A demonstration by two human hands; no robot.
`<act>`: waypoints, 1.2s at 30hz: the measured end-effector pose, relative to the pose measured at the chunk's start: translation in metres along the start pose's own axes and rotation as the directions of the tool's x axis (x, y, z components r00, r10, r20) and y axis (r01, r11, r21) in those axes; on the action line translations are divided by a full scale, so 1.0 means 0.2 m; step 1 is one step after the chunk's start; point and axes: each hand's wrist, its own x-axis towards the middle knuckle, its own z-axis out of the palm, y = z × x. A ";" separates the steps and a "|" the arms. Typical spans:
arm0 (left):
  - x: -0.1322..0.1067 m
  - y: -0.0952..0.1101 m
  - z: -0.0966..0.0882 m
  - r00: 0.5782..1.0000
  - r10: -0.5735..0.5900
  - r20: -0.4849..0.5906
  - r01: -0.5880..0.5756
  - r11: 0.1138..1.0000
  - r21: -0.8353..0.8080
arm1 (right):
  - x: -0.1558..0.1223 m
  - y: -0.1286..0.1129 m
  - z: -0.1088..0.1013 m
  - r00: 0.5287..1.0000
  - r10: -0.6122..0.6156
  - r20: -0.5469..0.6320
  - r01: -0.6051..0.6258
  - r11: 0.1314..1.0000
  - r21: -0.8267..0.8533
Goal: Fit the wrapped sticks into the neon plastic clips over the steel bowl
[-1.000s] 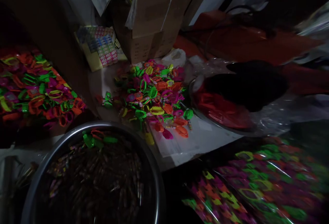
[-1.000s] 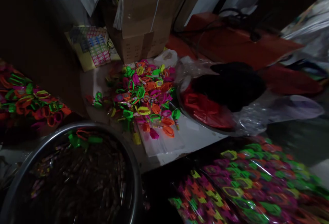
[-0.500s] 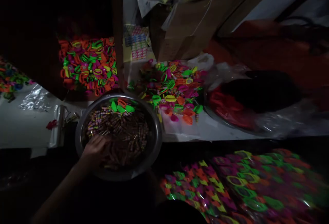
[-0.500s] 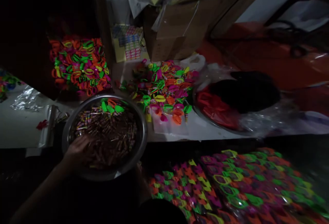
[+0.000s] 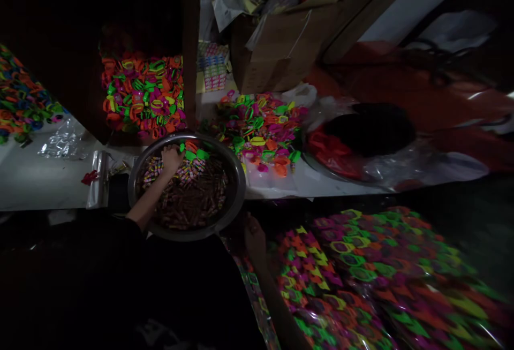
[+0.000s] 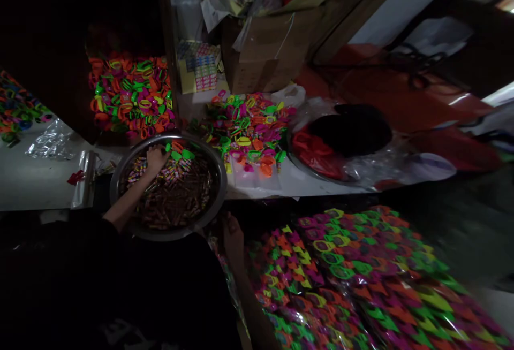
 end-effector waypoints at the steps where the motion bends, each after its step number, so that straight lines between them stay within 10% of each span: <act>1: -0.02 0.00 -0.02 1.000 0.010 -0.001 -0.010 0.998 -0.059 | 0.01 0.00 -0.03 1.000 0.021 0.002 -0.021 1.000 0.016; 4: -0.11 0.01 -0.11 0.996 0.078 0.039 -0.058 0.930 -0.364 | 0.04 -0.08 -0.09 0.998 0.049 0.029 -0.052 0.994 0.097; 9: -0.41 0.10 -0.35 0.963 0.236 0.130 -0.012 0.519 -0.854 | 0.08 -0.38 -0.05 0.984 -0.169 0.064 0.161 0.980 0.116; 14: -0.68 0.20 -0.55 0.976 0.105 0.191 0.150 0.312 -0.938 | 0.09 -0.58 0.09 0.855 -0.475 0.206 0.468 0.880 0.083; 20: -0.82 0.25 -0.55 0.978 -0.107 0.181 0.193 0.117 -0.974 | -0.01 -0.60 0.20 0.774 -0.608 0.176 0.608 0.791 0.059; 27: -0.87 0.31 -0.54 0.975 -0.178 0.131 0.144 0.065 -0.987 | -0.08 -0.62 0.22 0.798 -0.592 0.113 0.600 0.799 -0.047; 36: -0.92 0.33 -0.55 0.972 -0.206 0.110 0.121 0.039 -0.992 | -0.08 -0.56 0.20 0.706 -0.706 0.058 0.708 0.702 -0.083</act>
